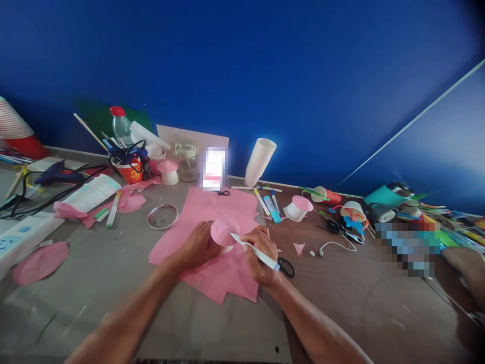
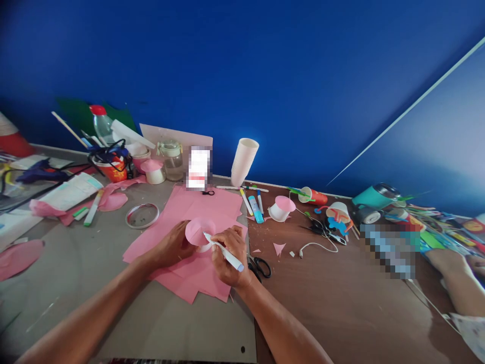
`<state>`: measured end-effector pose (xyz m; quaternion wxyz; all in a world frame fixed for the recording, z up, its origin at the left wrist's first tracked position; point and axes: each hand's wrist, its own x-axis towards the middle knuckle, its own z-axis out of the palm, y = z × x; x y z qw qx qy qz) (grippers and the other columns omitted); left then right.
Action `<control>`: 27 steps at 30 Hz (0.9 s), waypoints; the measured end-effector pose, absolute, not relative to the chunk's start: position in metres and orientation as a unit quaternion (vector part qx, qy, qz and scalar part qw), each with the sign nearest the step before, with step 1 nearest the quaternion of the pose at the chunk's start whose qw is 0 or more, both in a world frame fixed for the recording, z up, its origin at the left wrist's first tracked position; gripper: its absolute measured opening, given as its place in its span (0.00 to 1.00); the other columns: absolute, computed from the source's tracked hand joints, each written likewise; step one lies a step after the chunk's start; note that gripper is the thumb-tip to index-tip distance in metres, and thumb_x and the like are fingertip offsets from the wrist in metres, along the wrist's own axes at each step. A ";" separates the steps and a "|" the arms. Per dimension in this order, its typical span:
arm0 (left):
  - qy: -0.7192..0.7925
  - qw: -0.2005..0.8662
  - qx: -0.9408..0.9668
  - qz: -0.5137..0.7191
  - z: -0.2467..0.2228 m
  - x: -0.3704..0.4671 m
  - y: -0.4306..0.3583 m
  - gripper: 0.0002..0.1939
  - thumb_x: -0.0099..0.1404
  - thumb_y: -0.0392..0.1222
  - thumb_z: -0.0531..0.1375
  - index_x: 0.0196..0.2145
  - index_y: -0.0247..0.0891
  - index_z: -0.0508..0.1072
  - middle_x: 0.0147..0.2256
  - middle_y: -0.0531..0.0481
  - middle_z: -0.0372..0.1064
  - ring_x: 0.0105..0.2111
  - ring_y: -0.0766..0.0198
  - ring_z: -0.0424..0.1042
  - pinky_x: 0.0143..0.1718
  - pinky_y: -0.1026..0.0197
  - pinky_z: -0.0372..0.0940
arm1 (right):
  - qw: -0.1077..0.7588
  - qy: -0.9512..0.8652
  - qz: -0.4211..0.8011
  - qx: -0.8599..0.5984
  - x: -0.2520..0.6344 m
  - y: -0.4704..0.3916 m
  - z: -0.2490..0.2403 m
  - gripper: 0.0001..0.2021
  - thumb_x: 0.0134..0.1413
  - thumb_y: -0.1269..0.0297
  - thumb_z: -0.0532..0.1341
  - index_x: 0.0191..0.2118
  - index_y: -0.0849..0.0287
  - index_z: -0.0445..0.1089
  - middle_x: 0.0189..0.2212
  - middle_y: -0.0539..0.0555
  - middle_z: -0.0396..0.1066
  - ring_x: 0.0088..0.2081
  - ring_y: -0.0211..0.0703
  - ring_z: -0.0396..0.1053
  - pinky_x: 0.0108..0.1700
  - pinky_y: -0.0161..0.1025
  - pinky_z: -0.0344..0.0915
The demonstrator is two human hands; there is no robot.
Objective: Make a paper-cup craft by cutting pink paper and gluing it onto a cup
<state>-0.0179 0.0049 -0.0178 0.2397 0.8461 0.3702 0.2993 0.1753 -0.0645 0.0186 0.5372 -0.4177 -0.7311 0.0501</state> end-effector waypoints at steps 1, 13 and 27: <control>0.370 0.242 0.845 0.300 -0.017 -0.018 0.005 0.16 0.53 0.36 0.60 0.42 0.38 0.71 0.43 0.43 0.75 0.42 0.52 0.74 0.45 0.51 0.69 | 0.538 -0.729 0.051 -0.420 0.176 -0.065 0.019 0.05 0.57 0.68 0.53 0.35 0.55 0.66 0.23 0.48 0.68 0.25 0.40 0.65 0.37 0.44 0.59; 0.369 0.243 0.844 0.306 -0.019 -0.019 0.005 0.16 0.55 0.39 0.61 0.44 0.37 0.72 0.45 0.40 0.75 0.44 0.51 0.73 0.46 0.52 0.69 | 0.538 -0.728 0.065 -0.419 0.175 -0.067 0.017 0.05 0.57 0.67 0.53 0.35 0.55 0.66 0.24 0.48 0.68 0.26 0.40 0.65 0.38 0.44 0.59; 0.351 0.220 0.847 0.333 -0.018 -0.017 0.004 0.18 0.54 0.36 0.59 0.44 0.36 0.70 0.43 0.40 0.75 0.43 0.51 0.74 0.45 0.51 0.69 | 0.539 -0.727 0.036 -0.424 0.175 -0.063 0.014 0.05 0.58 0.67 0.53 0.35 0.55 0.66 0.24 0.48 0.69 0.26 0.40 0.65 0.37 0.45 0.60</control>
